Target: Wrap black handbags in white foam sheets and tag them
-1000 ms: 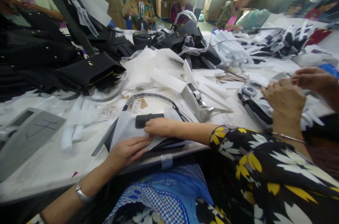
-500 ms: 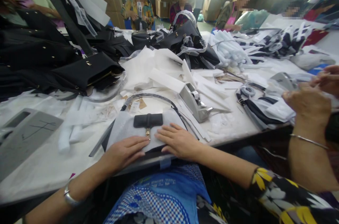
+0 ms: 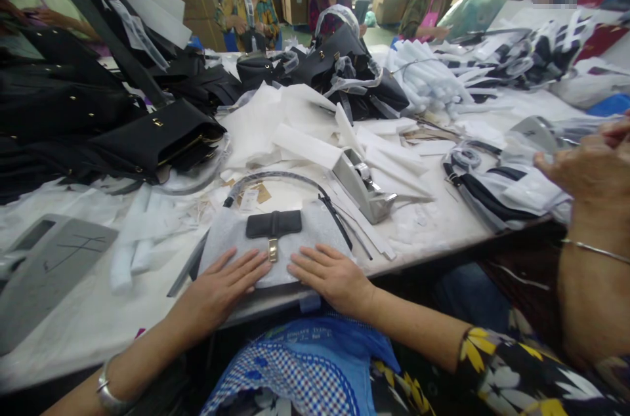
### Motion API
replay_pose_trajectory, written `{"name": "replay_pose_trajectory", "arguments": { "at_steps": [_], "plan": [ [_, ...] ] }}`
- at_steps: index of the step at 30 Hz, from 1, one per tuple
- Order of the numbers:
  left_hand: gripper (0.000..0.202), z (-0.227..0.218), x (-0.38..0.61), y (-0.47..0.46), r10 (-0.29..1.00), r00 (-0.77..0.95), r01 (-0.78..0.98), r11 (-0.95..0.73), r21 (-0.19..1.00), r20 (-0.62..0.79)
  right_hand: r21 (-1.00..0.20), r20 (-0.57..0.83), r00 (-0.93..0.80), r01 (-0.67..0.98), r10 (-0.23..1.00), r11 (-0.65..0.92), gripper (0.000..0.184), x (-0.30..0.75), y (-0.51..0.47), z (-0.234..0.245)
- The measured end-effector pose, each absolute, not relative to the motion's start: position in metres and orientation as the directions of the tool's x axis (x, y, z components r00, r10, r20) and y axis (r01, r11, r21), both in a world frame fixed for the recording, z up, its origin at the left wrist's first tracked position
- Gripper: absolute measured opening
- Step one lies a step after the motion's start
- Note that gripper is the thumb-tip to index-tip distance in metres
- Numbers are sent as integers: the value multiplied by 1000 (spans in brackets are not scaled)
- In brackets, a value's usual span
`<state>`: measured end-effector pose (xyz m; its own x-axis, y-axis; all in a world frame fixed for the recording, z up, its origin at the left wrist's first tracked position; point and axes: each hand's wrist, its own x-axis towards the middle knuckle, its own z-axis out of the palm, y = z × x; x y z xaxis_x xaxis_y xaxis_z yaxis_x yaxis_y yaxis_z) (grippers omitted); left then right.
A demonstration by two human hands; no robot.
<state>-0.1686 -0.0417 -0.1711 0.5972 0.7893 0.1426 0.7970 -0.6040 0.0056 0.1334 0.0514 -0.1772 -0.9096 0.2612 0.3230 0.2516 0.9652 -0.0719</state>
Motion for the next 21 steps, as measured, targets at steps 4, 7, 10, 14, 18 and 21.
{"name": "replay_pose_trajectory", "arguments": {
  "at_steps": [4, 7, 10, 14, 18, 21],
  "plan": [
    [59, -172, -152, -53, 813, 551, 832, -552, -51, 190, -68, 364, -890, 268, 274, 961, 43, 134, 51, -186],
    [58, -162, -135, -50, 843, 490, 860, -509, 30, 222, -82, 387, -876, 277, 287, 957, 42, 133, 51, -185],
    [69, -158, -125, -46, 852, 481, 853, -509, 115, 205, -97, 392, -872, 278, 294, 956, 42, 132, 51, -180],
    [69, -171, -120, -48, 832, 516, 831, -544, 116, 206, -114, 398, -868, 272, 295, 955, 43, 132, 49, -178],
    [54, -181, -115, -52, 846, 456, 870, -489, 65, 276, -124, 402, -864, 278, 304, 953, 44, 133, 45, -180],
    [43, -183, -105, -52, 849, 420, 897, -442, -4, 320, -138, 405, -856, 290, 321, 947, 44, 132, 44, -180]
  ]
}}
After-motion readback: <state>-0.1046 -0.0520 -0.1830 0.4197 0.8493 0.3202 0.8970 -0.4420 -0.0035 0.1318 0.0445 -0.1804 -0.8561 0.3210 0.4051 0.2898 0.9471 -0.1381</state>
